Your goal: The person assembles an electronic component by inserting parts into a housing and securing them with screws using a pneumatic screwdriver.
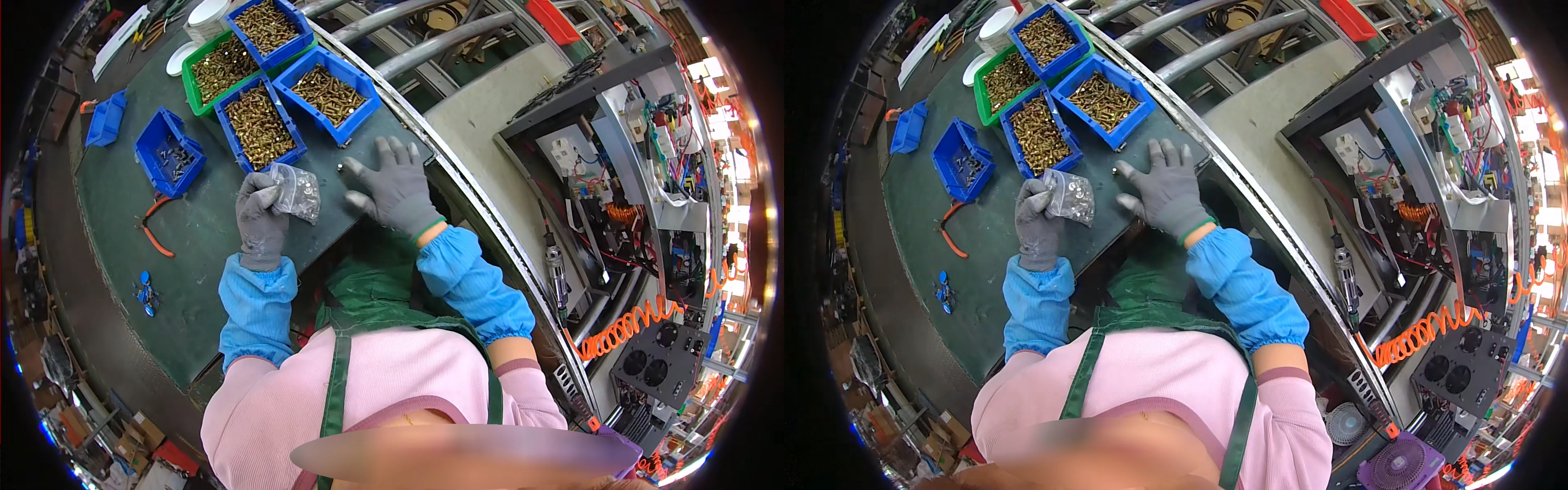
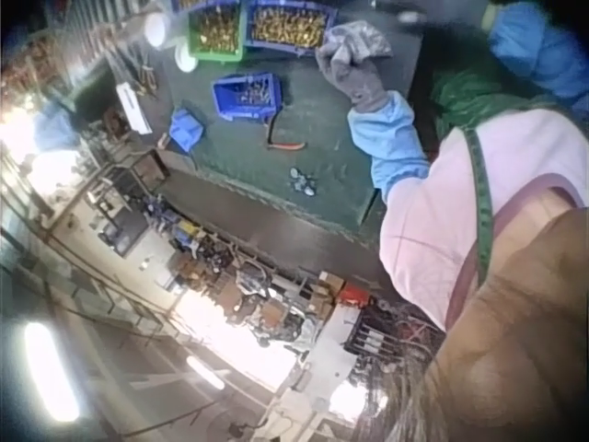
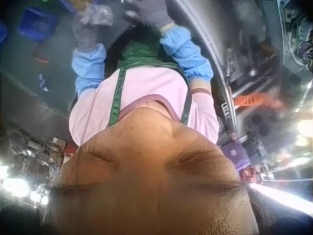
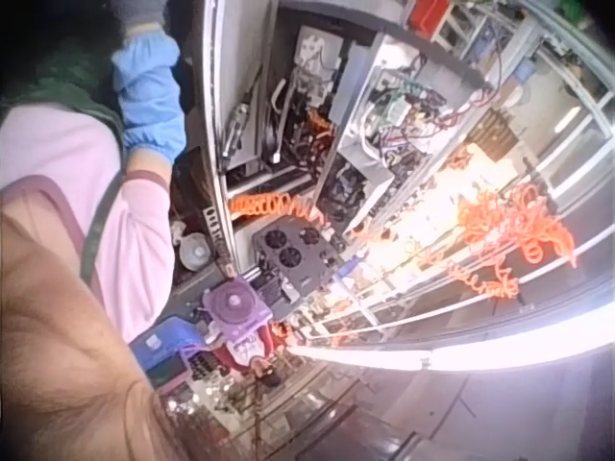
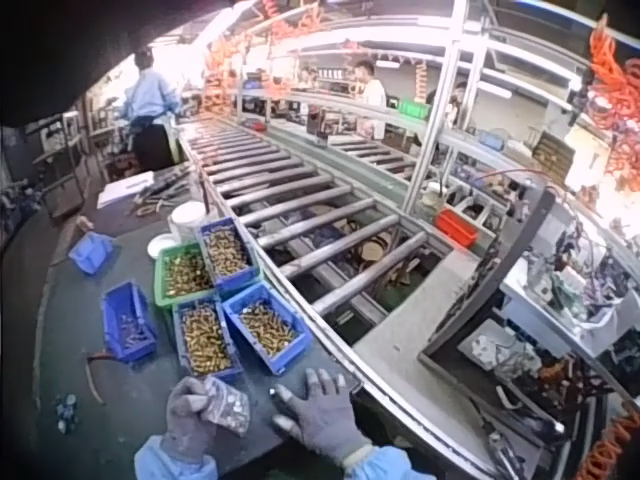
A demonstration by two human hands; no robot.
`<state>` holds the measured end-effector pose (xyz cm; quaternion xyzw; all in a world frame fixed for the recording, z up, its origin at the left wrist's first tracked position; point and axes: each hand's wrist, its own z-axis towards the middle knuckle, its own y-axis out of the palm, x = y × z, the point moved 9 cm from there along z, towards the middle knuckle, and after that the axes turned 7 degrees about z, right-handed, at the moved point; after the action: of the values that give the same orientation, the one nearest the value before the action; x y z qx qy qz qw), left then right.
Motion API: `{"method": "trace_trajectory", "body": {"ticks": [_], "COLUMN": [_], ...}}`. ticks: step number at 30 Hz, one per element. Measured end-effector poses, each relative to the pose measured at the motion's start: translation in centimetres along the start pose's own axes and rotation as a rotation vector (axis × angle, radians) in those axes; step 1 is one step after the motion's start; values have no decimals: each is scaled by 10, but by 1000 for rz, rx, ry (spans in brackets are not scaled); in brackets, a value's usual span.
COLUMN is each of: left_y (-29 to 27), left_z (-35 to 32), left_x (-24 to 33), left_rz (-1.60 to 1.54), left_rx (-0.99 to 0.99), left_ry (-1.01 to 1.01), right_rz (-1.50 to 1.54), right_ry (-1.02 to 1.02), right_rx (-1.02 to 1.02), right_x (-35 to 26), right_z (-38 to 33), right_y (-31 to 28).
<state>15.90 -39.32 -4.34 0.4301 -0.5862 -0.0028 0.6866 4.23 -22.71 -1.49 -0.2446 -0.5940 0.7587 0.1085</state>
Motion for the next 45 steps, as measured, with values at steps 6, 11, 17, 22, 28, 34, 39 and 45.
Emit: {"method": "trace_trajectory", "body": {"ticks": [6, 11, 17, 22, 28, 34, 39, 45], "left_y": [1, 4, 1, 9, 16, 38, 38, 22], "left_z": [-4, -1, -1, -7, -20, -26, -26, -22], "left_x": [1, -2, -7, -3, 16, 12, 22, 18], "left_rz": [-21, -44, -53, -50, 186, 518, 482, 573], "left_rx": [69, 41, 43, 52, 77, -2, 37, 33], "left_ry": [-21, -28, -46, -61, -23, -39, -60, -31], "right_rz": [-8, -23, 76, 206, 129, 13, 74, 347], "right_ry": [82, 110, -17, -61, -116, -78, -142, 116], "right_rx": [5, 49, 74, 188, 172, -2, 57, -74], "right_x": [-18, -8, -13, -2, -22, -19, -18, 11], "right_z": [36, 42, 18, -1, 26, 44, 37, 46], "right_y": [23, 29, 21, -2, 3, 30, 26, 30]}}
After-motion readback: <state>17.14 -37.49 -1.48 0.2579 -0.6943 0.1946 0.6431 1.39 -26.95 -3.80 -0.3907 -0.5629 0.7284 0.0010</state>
